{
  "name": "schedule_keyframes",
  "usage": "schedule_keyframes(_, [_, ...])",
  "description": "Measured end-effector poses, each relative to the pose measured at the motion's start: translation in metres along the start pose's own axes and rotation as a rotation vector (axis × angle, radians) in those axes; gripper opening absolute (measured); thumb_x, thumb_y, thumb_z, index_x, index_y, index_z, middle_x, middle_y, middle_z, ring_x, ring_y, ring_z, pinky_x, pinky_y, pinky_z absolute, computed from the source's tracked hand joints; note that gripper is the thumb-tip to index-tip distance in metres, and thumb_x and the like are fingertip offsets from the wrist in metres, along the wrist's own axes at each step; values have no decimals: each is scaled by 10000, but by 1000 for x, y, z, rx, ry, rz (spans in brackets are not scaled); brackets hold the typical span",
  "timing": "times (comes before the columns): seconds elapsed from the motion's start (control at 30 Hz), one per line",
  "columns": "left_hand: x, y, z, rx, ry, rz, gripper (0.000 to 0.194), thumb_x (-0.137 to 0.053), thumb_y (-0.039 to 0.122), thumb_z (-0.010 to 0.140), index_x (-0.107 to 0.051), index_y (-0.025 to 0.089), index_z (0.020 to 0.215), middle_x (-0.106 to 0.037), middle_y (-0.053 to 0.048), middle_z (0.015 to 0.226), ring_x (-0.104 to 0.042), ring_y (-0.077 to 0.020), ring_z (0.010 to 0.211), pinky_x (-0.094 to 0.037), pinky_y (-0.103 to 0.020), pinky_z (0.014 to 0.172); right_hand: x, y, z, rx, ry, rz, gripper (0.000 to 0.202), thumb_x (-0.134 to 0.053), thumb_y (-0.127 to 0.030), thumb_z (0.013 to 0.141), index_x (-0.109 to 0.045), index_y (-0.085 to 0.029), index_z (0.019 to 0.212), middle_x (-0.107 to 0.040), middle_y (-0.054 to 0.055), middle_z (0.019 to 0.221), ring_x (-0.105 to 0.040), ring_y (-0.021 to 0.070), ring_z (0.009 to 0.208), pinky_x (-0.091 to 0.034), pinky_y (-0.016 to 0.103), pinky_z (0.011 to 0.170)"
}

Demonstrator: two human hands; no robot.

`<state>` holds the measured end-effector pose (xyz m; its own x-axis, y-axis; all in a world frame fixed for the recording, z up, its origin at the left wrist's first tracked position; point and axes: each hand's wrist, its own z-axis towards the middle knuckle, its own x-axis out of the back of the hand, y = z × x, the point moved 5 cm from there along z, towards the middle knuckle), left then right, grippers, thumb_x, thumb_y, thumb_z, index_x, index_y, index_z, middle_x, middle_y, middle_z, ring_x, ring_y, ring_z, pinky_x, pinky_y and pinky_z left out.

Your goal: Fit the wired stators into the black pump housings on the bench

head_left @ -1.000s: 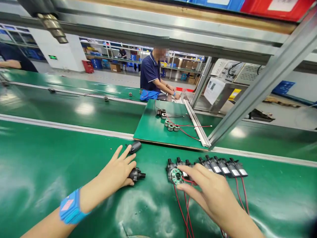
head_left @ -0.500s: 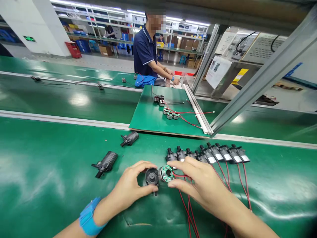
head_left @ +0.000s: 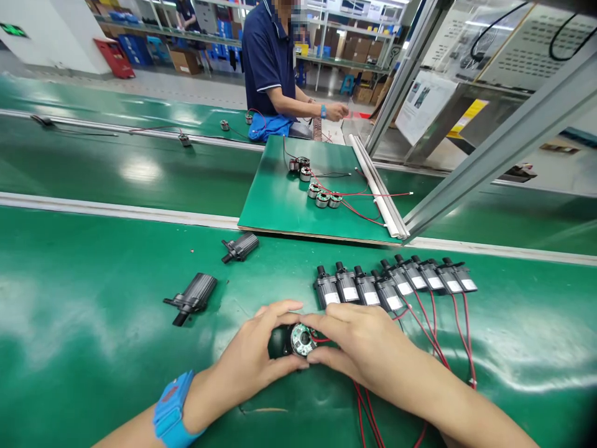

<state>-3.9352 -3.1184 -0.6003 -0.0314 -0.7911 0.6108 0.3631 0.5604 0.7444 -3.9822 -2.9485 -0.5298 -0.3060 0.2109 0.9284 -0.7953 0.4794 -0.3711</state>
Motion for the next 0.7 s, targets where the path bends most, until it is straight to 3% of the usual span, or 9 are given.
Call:
schedule_keyframes(0.13, [0,0,-1,-51,67,-25,557,-746,360,873,-401,299,1307,-712,-29,1155,-722,-177,1020,-582,-278,890,-2,1,0,-5,3,20,611,-713,-533,875,-495,-301,1396,-660,-14,977,-635,188,850,-426,307,689])
schedule_keyframes(0.27, [-1,8,-4,-208,-11,37,282,-619,234,962,-491,277,1209,-671,-67,1263,-683,-179,1117,-567,-290,948,-2,-2,0,8,1,30,443,-673,-536,906,-581,-309,1275,-641,-34,922,-625,156,794,-392,294,634])
schedule_keyframes(0.43, [6,22,-11,-380,-19,271,237,-520,155,985,-604,240,1190,-554,-133,1394,-634,-218,1198,-548,-288,970,-8,-8,0,86,63,-38,373,-591,-491,977,-569,-289,1290,-632,-34,878,-617,147,751,-386,297,616])
schedule_keyframes(0.57, [6,26,-1,-223,-146,226,237,-479,143,987,-622,253,1142,-581,-82,1327,-645,-179,1117,-542,-258,936,-18,-7,4,90,73,-173,328,-575,-444,996,-573,-251,1263,-628,-32,813,-623,158,706,-361,311,571])
schedule_keyframes(0.7, [13,16,16,41,-226,66,201,-524,182,945,-600,269,1110,-561,-52,1257,-628,-171,1062,-526,-296,947,-2,0,-7,7,142,-315,311,-628,-325,969,-561,-228,1256,-647,-9,855,-635,171,715,-357,306,552])
